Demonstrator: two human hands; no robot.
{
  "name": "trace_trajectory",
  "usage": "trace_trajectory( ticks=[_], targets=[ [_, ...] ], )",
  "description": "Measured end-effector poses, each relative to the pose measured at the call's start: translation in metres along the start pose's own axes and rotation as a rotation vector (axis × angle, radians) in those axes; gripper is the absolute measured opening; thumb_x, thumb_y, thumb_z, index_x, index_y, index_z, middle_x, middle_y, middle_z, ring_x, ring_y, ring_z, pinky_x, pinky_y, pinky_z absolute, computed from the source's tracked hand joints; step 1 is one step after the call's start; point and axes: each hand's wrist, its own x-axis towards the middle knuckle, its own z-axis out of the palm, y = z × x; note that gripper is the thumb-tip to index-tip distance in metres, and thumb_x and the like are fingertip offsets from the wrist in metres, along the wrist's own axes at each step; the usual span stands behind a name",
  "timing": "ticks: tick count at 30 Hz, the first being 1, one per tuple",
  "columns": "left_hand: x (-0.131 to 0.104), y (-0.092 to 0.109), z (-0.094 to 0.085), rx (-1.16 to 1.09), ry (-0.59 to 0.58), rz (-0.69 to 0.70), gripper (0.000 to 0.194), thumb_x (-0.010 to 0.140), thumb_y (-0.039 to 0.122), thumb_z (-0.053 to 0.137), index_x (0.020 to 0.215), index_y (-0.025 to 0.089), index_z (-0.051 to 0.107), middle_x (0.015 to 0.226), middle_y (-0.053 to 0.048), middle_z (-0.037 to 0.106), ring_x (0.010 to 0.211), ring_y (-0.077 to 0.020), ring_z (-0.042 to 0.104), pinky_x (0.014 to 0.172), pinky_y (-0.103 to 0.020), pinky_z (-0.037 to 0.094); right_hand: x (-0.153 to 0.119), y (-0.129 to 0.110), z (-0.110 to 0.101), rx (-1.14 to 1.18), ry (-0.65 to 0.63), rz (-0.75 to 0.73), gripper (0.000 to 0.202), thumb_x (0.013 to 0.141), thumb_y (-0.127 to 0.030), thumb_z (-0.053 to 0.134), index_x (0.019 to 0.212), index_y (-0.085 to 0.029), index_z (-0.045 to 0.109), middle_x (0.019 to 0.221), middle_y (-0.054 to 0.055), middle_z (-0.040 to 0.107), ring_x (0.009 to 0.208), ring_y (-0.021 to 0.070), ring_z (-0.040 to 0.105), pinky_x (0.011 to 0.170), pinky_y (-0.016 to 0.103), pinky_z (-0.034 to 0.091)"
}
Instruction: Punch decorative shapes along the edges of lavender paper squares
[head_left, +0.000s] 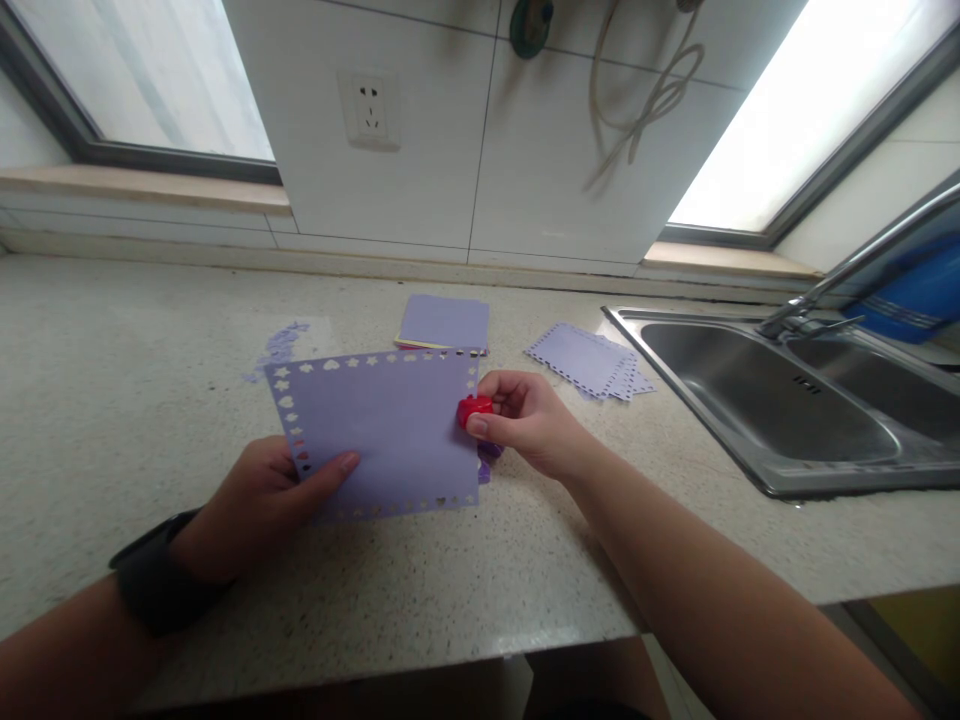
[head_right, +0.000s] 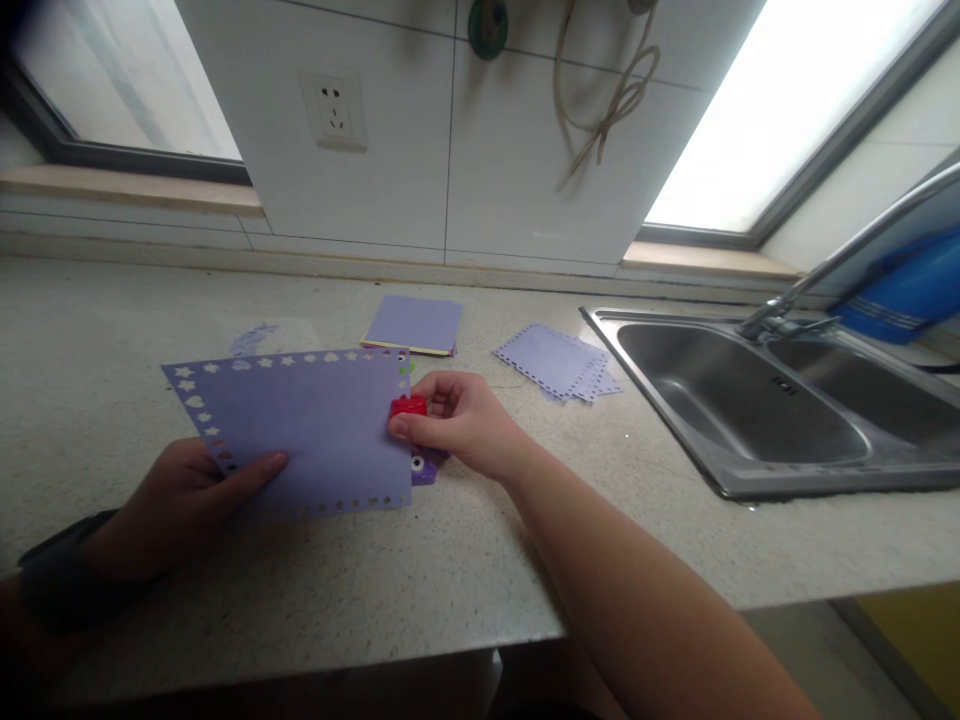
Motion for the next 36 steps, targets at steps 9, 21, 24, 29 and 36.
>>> trace_trajectory(
  ticks=[9,21,24,29,36],
  targets=[
    [0.0020,0.0069,0.0005,0.022,-0.012,0.018,0.021,0.089,0.035,0.063,0.078,0.026,0.078,0.086,-0.002,0.084,0.079,-0.0243,0.079,0.078,-0.035,0.066,-0.0005,-0.0001,0.0005,-0.013,0.007,0.007,0.034,0.069,-0.031,0.097,0.088,-0.019,0.072,0.070,-0.003,0.068,0.057,0.0090,0.062,0.050,0.020,0.050],
    [0.0028,0.0069,0.0009,0.050,0.020,0.055,0.021,0.089,0.036,0.064,0.076,0.026,0.077,0.082,-0.002,0.084,0.076,-0.0245,0.079,0.076,-0.034,0.066,-0.0012,-0.0006,0.0009,-0.029,-0.011,-0.006,0.034,0.070,-0.031,0.096,0.084,-0.019,0.068,0.066,-0.004,0.067,0.056,0.0095,0.064,0.049,0.019,0.050],
    [0.0021,0.0069,0.0003,0.063,0.035,0.058,0.018,0.089,0.035,0.065,0.082,0.026,0.079,0.087,-0.003,0.085,0.080,-0.0251,0.079,0.078,-0.034,0.066,-0.0011,-0.0010,0.0023,-0.033,-0.002,-0.013,0.036,0.068,-0.032,0.097,0.083,-0.019,0.067,0.065,-0.004,0.066,0.055,0.0090,0.062,0.049,0.019,0.050],
    [0.0014,0.0069,-0.0002,0.070,0.020,0.067,0.020,0.089,0.035,0.065,0.078,0.027,0.078,0.082,-0.001,0.084,0.076,-0.0240,0.078,0.074,-0.032,0.066,-0.0012,-0.0018,0.0041,-0.025,0.000,-0.028,0.037,0.069,-0.033,0.097,0.081,-0.019,0.064,0.063,-0.005,0.064,0.054,0.0086,0.062,0.048,0.018,0.049],
    [0.0013,0.0094,0.0010,0.035,-0.001,0.007,0.020,0.089,0.035,0.064,0.078,0.025,0.077,0.081,-0.002,0.084,0.075,-0.0230,0.079,0.072,-0.030,0.065,-0.0011,-0.0005,0.0018,0.000,-0.032,-0.045,0.038,0.068,-0.028,0.096,0.081,-0.019,0.062,0.063,-0.006,0.064,0.053,0.0082,0.061,0.047,0.017,0.048]
  ],
)
